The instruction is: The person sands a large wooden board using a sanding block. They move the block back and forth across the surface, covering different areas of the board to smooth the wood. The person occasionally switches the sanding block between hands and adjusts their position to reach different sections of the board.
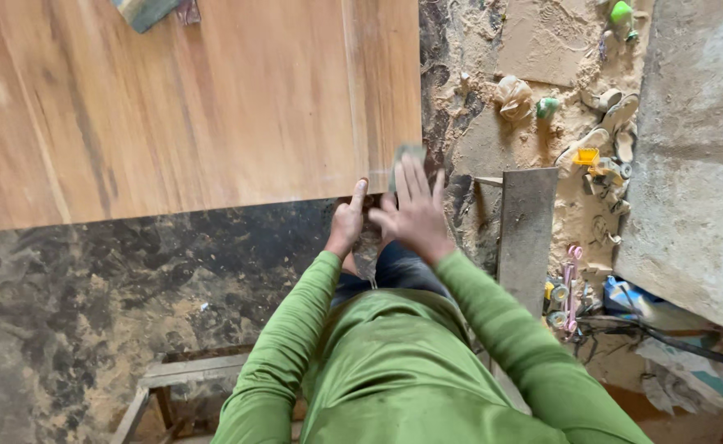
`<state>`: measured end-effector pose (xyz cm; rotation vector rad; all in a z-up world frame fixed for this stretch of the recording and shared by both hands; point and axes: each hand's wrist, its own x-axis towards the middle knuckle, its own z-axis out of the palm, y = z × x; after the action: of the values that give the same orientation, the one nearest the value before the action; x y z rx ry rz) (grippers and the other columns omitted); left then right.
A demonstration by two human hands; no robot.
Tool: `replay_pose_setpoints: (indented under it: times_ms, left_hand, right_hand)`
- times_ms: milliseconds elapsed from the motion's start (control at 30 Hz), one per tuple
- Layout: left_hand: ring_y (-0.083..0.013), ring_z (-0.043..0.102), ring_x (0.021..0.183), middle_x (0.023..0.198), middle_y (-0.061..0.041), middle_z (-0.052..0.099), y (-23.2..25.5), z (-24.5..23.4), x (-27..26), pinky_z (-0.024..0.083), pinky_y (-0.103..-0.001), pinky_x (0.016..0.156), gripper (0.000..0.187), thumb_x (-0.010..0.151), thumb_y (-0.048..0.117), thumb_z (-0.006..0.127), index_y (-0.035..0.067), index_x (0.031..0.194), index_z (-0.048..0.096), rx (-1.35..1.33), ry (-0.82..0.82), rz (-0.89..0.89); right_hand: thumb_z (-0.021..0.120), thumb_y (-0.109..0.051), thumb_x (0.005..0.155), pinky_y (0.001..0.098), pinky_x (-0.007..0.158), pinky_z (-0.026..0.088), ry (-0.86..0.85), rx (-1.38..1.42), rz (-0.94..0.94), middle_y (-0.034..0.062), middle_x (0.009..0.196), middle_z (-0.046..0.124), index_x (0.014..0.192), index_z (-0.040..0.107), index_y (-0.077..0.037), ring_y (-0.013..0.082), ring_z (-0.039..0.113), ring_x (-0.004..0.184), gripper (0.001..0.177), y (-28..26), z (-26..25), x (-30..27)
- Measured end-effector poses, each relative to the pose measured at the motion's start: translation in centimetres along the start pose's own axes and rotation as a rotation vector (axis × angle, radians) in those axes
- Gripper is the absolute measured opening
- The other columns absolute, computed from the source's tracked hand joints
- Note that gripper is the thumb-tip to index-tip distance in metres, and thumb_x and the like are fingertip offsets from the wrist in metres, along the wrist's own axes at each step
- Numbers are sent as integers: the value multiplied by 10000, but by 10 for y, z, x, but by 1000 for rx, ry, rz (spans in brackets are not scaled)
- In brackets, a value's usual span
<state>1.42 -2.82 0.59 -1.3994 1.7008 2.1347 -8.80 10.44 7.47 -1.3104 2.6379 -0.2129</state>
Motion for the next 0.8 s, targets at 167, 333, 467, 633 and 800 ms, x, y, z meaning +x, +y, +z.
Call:
replay_pose_setpoints:
  times_ms: [167, 333, 467, 633, 800]
  left_hand:
    - [-266, 705, 789, 831, -230, 742, 1, -1, 1, 568, -406, 765, 832, 953, 703, 510, -87, 925, 771, 109, -12, -282]
    - [-230, 691, 806, 813, -200, 750, 3, -2, 0, 526, -369, 800, 825, 929, 717, 515, -69, 937, 765, 133, 3, -196]
    - [-220, 675, 807, 848, -182, 764, 6, -1, -3, 525, -367, 784, 801, 924, 704, 545, -65, 942, 767, 97, 18, -235]
    - [-221, 667, 776, 845, -169, 761, 9, 0, 0, 528, -366, 753, 758, 963, 658, 525, -57, 958, 777, 53, -15, -174]
    - [-191, 692, 810, 916, -119, 781, 15, 1, -7, 535, -348, 766, 670, 968, 600, 521, -17, 1045, 771, -56, -30, -71]
  right_hand:
    - [583, -684, 915, 689, 1229, 172, 40, 153, 16, 270, 1655, 323, 1548, 378, 105, 389, 262, 1566, 1033, -8, -5, 4]
    - [694, -459, 906, 646, 1208, 238, -7, 35, -48, 214, 1573, 428, 1456, 482, 24, 356, 363, 1499, 762, -14, -12, -27]
    - [688, -305, 978, 523, 1191, 352, 109, 179, 5, 208, 1564, 467, 1473, 522, 42, 361, 437, 1408, 627, -7, -16, -10]
    - [609, -172, 1030, 512, 1270, 318, 92, 146, -9, 130, 1566, 483, 1453, 573, -3, 312, 429, 1510, 457, -2, -12, -17]
    - [550, -131, 999, 562, 1274, 209, 86, 204, 14, 258, 1620, 380, 1496, 468, 98, 374, 299, 1557, 553, -9, -2, -15]
